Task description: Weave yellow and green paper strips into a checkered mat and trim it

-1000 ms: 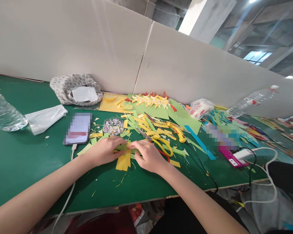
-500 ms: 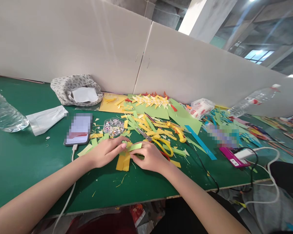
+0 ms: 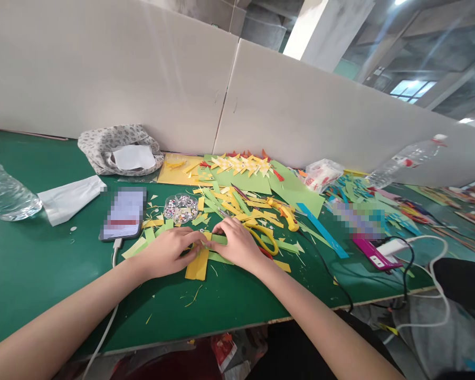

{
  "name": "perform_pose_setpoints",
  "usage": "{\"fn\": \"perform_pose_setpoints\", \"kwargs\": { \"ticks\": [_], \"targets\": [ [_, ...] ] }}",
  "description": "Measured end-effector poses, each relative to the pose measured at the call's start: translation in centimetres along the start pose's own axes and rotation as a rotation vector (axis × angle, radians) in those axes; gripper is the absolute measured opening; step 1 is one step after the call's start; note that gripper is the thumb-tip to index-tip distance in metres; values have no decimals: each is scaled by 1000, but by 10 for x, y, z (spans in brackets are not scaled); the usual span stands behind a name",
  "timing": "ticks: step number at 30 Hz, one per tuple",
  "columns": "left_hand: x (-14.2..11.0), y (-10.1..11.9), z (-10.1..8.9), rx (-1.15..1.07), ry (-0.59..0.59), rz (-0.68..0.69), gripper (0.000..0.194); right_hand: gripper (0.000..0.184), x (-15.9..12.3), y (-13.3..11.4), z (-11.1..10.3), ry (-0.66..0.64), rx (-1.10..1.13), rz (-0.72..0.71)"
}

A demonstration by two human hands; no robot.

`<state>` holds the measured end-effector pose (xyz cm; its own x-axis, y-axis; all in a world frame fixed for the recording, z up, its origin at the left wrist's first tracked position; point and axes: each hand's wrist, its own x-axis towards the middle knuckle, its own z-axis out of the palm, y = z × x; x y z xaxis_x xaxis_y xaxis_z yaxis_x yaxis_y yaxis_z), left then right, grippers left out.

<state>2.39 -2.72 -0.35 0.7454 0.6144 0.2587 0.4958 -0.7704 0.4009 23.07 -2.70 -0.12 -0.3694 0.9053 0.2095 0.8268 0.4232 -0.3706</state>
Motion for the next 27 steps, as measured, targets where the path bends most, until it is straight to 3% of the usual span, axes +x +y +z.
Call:
{"fn": "perform_pose_setpoints", "kwargs": {
  "ticks": [3, 7, 10, 17, 27],
  "targets": [
    [-1, -2, 0, -7, 38, -61, 24, 29, 2, -1, 7, -30, -56, -1],
    [1, -4, -2, -61, 198, -288, 22, 29, 3, -2, 5, -37, -3, 11],
    [2, -4, -4, -97, 213, -388, 24, 29, 3, -3, 3, -51, 64, 39],
    [4, -7, 3, -176, 132, -363, 27, 29, 2, 0, 7, -26, 179, 65],
    [6, -7, 8, -548, 198, -417, 17, 30, 0, 4, 9, -23, 151, 7]
  ]
}}
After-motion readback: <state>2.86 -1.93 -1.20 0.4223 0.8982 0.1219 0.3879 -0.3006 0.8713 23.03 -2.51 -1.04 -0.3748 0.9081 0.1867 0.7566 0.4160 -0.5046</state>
